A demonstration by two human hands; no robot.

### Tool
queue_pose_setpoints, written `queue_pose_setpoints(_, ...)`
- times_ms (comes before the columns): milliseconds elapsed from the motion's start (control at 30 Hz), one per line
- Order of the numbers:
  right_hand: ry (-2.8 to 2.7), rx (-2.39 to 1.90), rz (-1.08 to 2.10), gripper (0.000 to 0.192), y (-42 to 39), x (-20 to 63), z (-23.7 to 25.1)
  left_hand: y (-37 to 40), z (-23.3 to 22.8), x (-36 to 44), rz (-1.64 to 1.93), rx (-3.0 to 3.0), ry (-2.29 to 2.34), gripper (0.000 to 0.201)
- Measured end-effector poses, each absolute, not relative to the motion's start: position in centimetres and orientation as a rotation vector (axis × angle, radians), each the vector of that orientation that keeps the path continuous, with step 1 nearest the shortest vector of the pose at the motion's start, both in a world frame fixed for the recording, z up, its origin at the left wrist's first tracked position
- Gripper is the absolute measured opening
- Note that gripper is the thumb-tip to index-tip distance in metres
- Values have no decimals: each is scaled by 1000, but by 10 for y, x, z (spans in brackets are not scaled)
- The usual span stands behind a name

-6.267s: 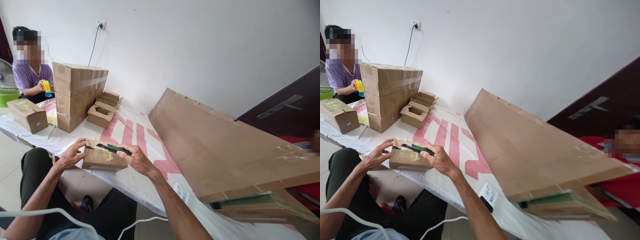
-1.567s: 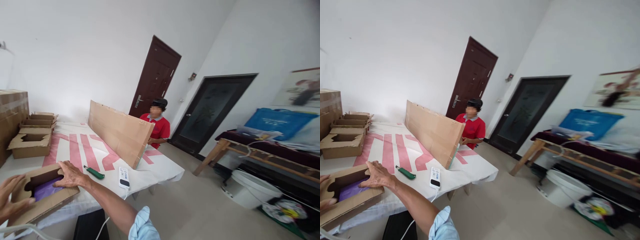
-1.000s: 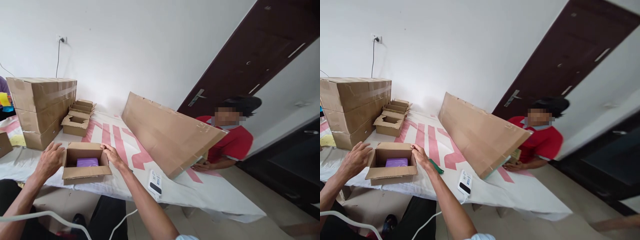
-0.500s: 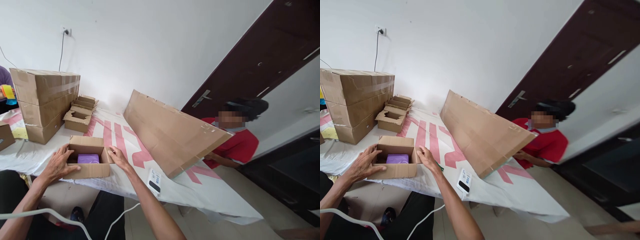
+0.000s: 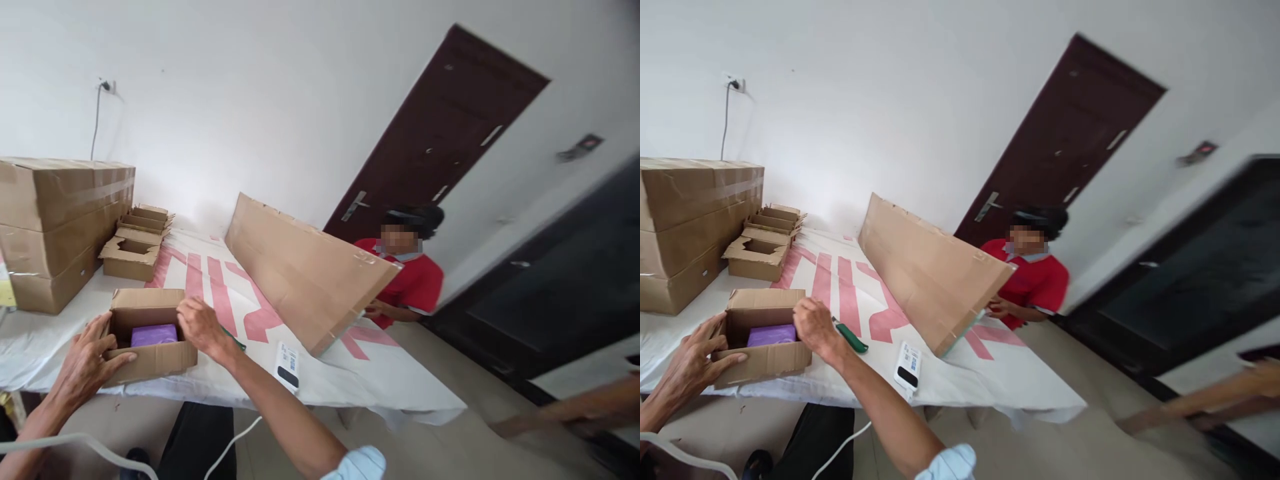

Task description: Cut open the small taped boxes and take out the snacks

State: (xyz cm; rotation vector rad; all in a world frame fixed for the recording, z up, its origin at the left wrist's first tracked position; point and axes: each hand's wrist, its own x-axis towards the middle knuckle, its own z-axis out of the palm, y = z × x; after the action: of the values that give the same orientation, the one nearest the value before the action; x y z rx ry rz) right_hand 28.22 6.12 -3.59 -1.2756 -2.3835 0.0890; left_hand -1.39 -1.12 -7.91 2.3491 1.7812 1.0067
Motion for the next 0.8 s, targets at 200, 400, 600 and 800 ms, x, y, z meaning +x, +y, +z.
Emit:
queue_pose_setpoints(200,-2677,-1807,316,23,66,221,1,-1,-104,-20,1212,2432,1726,56)
queue_pose_setpoints(400,-2814,-1953,530,45,69,207,10,6,-135,-29,1274,2527,1663,54)
queue_pose_setpoints(600,-2432,-1969,617,40,66,216,-6,10,-140,-29,1325,2512,1635,49)
queue_pose_setpoints(800,-2117,-1932,870,45,76,218,-21,15,-142,-31,1329,2562,1648,54)
